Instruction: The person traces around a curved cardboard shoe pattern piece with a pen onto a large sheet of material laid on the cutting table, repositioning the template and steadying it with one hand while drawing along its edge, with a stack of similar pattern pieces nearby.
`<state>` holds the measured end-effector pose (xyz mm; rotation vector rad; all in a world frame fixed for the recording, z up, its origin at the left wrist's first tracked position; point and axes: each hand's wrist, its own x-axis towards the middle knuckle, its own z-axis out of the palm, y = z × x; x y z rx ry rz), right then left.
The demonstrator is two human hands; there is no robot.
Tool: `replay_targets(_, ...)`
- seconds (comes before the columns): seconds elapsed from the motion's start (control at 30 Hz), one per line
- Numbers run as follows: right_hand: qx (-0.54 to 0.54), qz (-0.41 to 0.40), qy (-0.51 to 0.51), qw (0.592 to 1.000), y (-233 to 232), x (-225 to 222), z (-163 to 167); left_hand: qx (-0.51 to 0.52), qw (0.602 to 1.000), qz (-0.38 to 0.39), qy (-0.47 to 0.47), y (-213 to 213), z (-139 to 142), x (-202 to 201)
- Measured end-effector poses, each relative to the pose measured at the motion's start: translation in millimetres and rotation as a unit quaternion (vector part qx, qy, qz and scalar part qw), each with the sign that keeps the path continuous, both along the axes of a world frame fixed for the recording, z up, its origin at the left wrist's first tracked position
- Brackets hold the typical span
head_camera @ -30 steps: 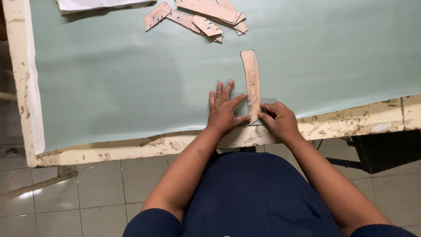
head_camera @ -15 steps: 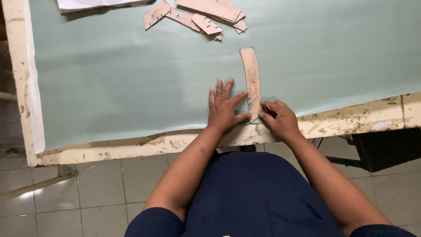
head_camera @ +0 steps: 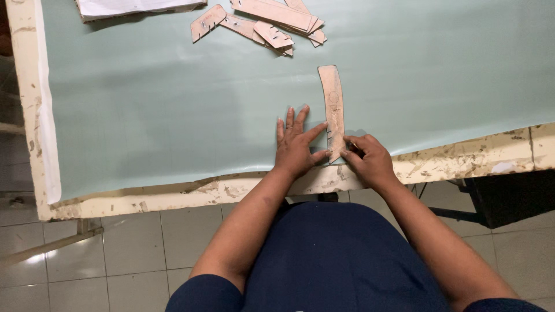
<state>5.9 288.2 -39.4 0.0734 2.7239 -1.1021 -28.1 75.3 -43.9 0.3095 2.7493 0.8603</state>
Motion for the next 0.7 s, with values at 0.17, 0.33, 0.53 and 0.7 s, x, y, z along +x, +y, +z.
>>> replay_targets(0.17, 0.008, 0.001, 0.006, 1.000, -0.2, -1.1, 1.1, -0.010, 1.000, -0.007, -0.009, 0.9, -2.7, -3.3)
replay_targets(0.33, 0.004, 0.002, 0.006, 1.000, 1.4, -2.0, 1.8, -0.008, 1.000, 0.001, 0.001, 1.9, -8.2, -4.0)
replay_targets(0.53, 0.000, 0.002, 0.005, 1.000, 3.4, -3.7, 2.7, -0.004, 1.000, 0.004, -0.022, 4.9, -3.2, -6.0)
replay_targets(0.7, 0.012, 0.007, 0.005, 1.000, 5.2, -6.5, 2.9, 0.002, 1.000, 0.003, -0.007, 5.6, 1.2, -6.9)
